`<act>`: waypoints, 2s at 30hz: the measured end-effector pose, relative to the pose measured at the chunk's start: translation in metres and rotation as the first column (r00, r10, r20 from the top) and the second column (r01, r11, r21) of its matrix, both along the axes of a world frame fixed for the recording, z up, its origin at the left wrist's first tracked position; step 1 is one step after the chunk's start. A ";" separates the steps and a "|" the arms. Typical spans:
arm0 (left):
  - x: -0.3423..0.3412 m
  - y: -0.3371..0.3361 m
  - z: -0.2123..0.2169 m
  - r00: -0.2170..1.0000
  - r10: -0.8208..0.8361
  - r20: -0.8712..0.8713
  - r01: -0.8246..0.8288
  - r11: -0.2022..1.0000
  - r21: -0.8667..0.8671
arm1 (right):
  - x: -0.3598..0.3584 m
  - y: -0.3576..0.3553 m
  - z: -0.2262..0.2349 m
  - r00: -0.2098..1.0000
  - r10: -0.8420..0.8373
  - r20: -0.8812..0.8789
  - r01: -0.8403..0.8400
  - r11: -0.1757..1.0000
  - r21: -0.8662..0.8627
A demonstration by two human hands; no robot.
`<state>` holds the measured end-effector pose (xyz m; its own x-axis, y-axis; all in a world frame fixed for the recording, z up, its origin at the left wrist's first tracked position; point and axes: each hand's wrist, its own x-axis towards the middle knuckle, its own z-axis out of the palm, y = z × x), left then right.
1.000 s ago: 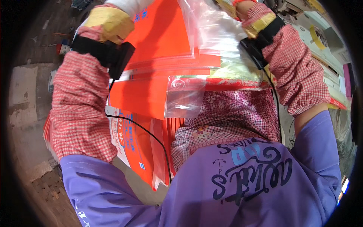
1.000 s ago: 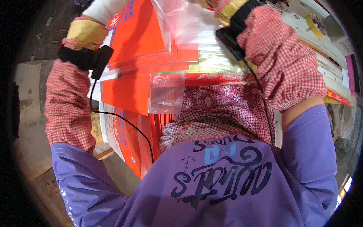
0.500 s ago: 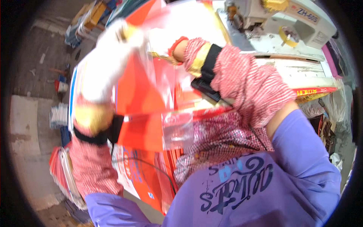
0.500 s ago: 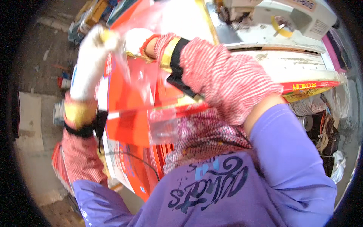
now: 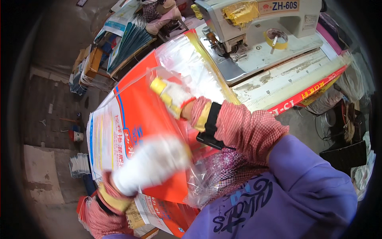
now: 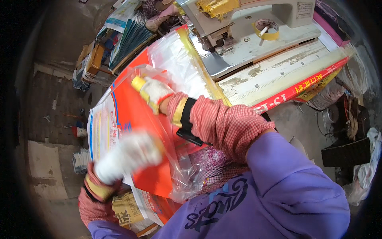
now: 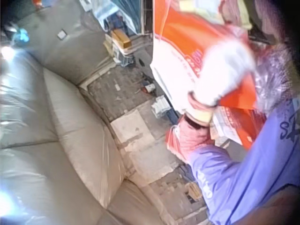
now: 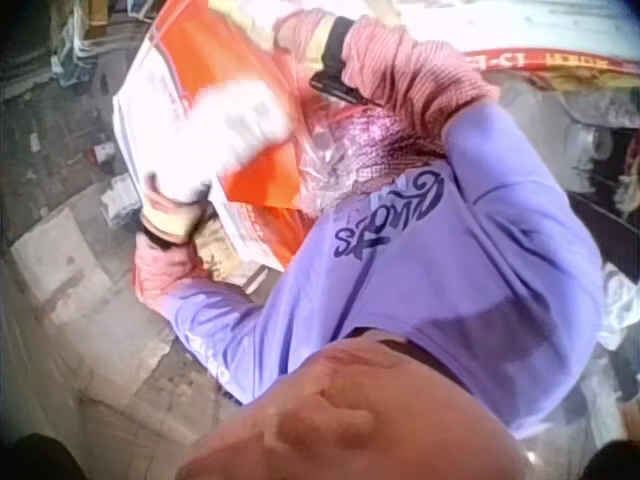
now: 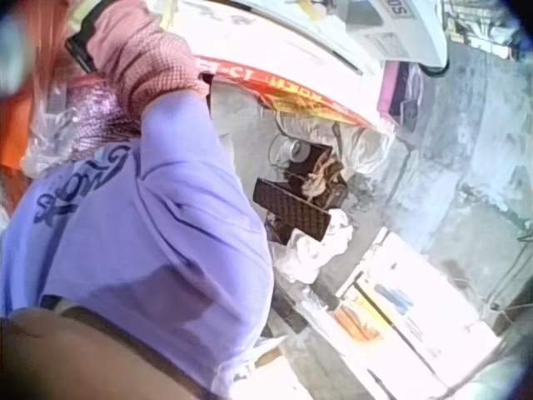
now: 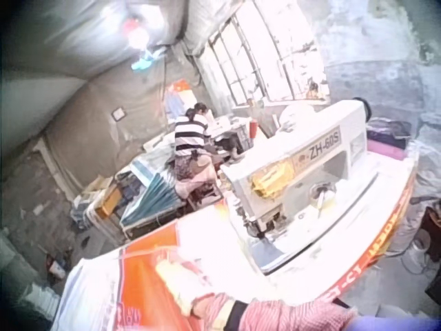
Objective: The person inserts a plastic liner into a large red and white woven bag by hand and then places the assembled bag onto a stack, repeating the process for several more bags.
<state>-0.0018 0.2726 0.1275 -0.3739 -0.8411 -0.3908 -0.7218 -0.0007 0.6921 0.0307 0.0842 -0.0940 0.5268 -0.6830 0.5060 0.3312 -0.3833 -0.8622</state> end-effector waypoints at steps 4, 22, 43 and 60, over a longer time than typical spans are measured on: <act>0.039 -0.085 0.011 0.686 0.436 0.583 0.501 0.298 -0.812 | -0.077 0.071 0.122 0.866 0.385 -0.319 -0.317 0.917 0.244; 0.072 -0.130 0.031 -0.078 0.388 0.918 0.478 0.823 -0.307 | -0.060 0.093 0.097 0.668 0.172 -0.724 -0.659 0.589 -0.467; 0.005 -0.211 0.084 0.026 0.511 0.859 0.423 0.773 -0.473 | -0.267 0.083 0.083 0.778 -0.568 -0.268 0.550 0.822 -0.146; -0.008 -0.218 0.088 0.020 0.475 0.880 0.313 0.832 -0.457 | -0.239 0.060 0.109 0.549 0.077 -0.832 -0.138 0.990 0.000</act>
